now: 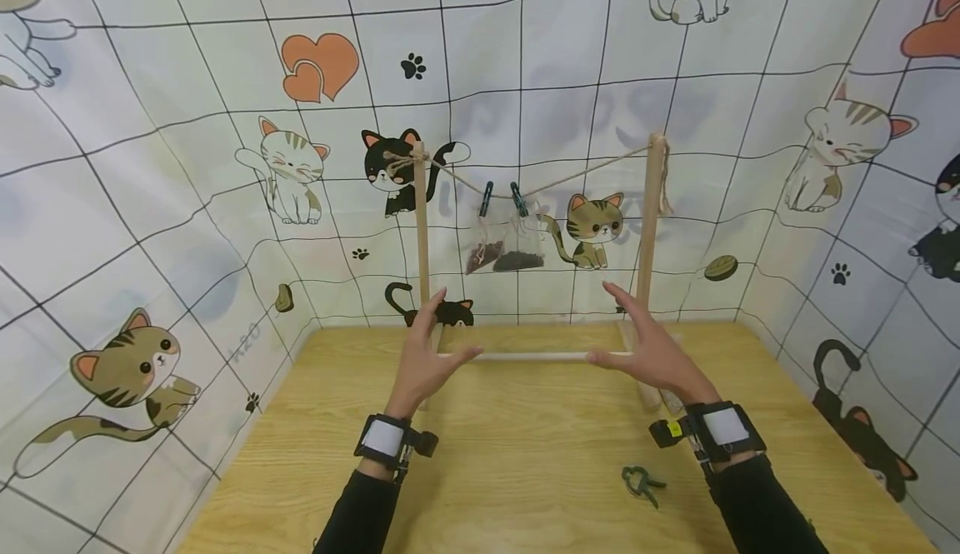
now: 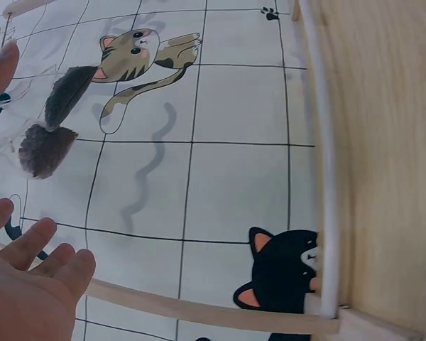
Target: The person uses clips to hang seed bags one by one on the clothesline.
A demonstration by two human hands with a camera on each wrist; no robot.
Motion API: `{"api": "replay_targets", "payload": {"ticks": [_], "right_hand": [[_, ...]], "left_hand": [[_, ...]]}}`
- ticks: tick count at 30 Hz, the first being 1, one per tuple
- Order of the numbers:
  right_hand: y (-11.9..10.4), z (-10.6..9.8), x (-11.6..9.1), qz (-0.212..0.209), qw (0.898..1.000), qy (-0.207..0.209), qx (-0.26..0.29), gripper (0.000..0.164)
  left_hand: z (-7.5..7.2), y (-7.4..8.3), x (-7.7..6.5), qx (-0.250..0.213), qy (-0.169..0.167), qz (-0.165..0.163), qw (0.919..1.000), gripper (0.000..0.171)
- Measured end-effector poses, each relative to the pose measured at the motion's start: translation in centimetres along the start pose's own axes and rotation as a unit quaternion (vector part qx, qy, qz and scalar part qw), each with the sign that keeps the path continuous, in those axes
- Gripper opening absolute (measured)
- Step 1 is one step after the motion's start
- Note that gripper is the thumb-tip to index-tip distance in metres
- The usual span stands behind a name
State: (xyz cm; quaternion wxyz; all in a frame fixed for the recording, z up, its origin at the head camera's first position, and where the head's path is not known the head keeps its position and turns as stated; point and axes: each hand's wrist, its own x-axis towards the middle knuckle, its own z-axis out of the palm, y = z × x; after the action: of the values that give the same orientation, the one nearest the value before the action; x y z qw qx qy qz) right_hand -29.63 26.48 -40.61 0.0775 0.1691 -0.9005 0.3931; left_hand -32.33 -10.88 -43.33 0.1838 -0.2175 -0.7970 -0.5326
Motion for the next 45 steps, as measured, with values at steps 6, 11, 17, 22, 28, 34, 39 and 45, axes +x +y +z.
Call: {"api": "replay_targets", "payload": {"ticks": [6, 11, 17, 22, 28, 34, 39, 45], "right_hand": [[1.4, 1.1, -1.6, -0.001, 1.0, -0.002, 0.003, 0.112], [2.3, 2.0, -3.4, 0.015, 1.0, -0.01, -0.008, 0.114], [3.5, 3.0, -5.3, 0.012, 0.999, -0.032, 0.011, 0.114], [4.4, 3.3, -6.7, 0.008, 0.998, -0.055, 0.015, 0.108], [4.9, 3.3, -7.8, 0.042, 0.993, -0.107, 0.007, 0.101], [5.2, 3.4, -8.2, 0.056, 0.986, -0.157, 0.009, 0.092], [6.0, 3.8, -8.7, 0.066, 0.98, -0.186, -0.015, 0.087], [6.6, 4.1, -9.0, 0.068, 0.974, -0.216, 0.002, 0.075]], "left_hand": [[0.9, -0.9, -2.1, -0.015, -0.014, -0.044, 0.9988, 0.103], [1.7, -1.6, -3.7, -0.029, -0.022, -0.057, 0.9977, 0.102], [2.7, -2.0, -5.5, -0.04, -0.034, -0.075, 0.9958, 0.101], [3.4, -2.1, -6.5, -0.047, -0.047, -0.097, 0.993, 0.099], [4.5, -2.4, -7.4, -0.035, -0.068, -0.085, 0.9935, 0.097], [5.0, -2.6, -8.2, -0.033, -0.077, -0.096, 0.9918, 0.096], [5.1, -2.7, -8.8, -0.038, -0.088, -0.091, 0.9913, 0.095], [5.1, -2.8, -9.2, -0.039, -0.087, -0.082, 0.992, 0.094]]}}
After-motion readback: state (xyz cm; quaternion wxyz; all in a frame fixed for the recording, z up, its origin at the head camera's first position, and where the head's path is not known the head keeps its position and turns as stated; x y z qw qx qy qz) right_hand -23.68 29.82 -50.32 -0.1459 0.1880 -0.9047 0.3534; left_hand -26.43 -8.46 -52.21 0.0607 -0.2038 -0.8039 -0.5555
